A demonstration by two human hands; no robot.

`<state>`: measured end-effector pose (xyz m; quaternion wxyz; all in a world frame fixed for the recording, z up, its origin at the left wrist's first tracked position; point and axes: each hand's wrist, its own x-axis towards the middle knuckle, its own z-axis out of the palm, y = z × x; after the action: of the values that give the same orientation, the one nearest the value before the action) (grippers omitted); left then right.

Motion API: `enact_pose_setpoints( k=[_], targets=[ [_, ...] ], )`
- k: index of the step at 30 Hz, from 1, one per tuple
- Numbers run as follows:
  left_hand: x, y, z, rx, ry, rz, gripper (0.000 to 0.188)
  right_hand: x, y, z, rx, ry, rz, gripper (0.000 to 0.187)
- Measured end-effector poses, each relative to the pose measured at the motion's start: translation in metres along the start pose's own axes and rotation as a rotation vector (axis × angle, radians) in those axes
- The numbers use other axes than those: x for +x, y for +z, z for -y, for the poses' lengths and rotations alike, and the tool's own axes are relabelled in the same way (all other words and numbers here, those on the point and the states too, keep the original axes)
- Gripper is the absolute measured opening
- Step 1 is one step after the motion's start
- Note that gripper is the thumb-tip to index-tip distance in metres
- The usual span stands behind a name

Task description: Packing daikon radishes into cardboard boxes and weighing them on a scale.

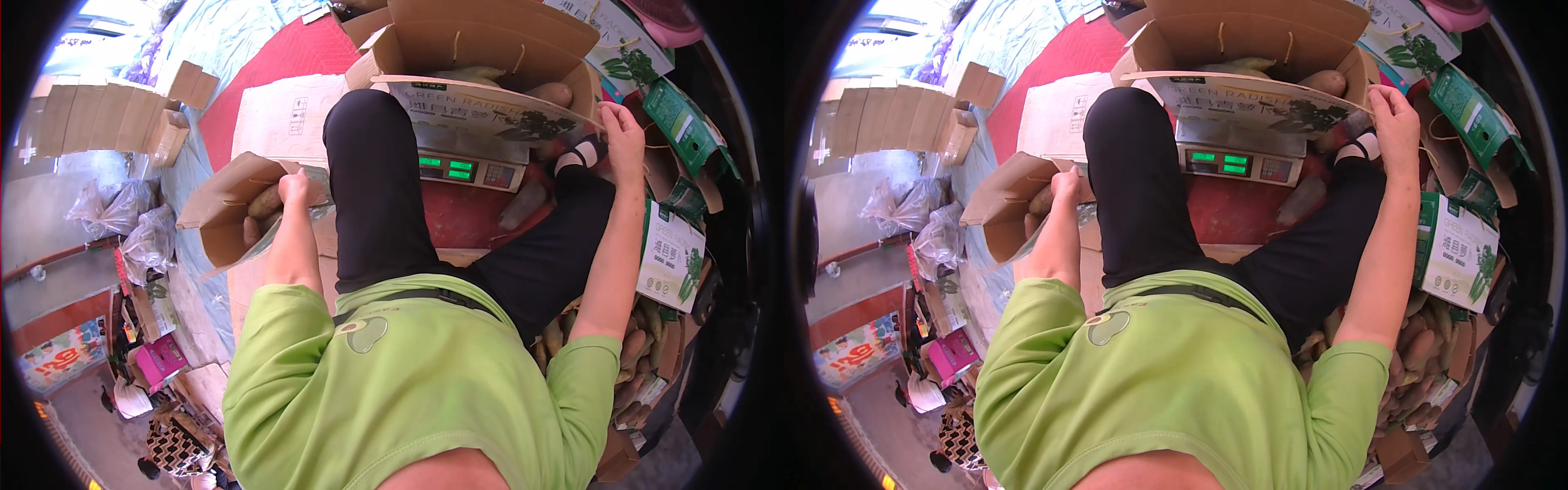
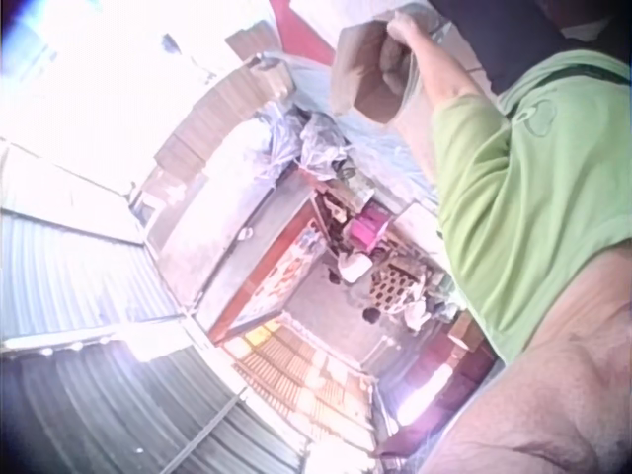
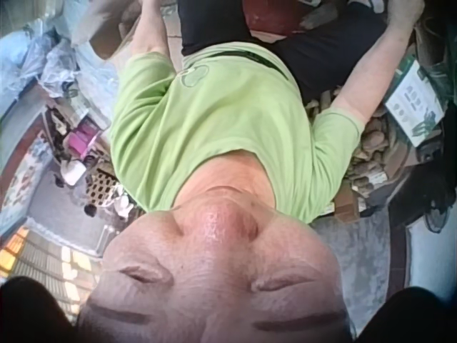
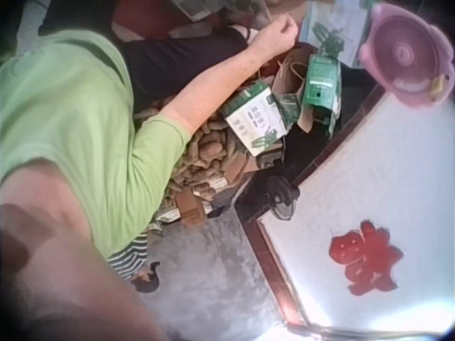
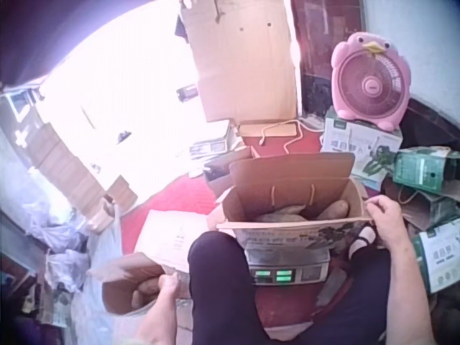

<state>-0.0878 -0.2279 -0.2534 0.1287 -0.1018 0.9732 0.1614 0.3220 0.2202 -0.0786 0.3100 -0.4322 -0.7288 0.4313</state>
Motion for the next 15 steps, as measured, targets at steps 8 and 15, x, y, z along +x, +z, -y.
enact_pose_setpoints(
  k=[8,15],
  targets=[
    [-0.06,-0.049,0.034,0.27,0.409,0.123,0.048,-0.004,-0.001,0.005,0.076,0.058,0.025,0.024],
    [-0.149,-0.08,0.169,0.413,0.633,0.288,0.046,-0.003,-0.005,0.002,0.035,0.067,0.08,0.025]
  ],
)
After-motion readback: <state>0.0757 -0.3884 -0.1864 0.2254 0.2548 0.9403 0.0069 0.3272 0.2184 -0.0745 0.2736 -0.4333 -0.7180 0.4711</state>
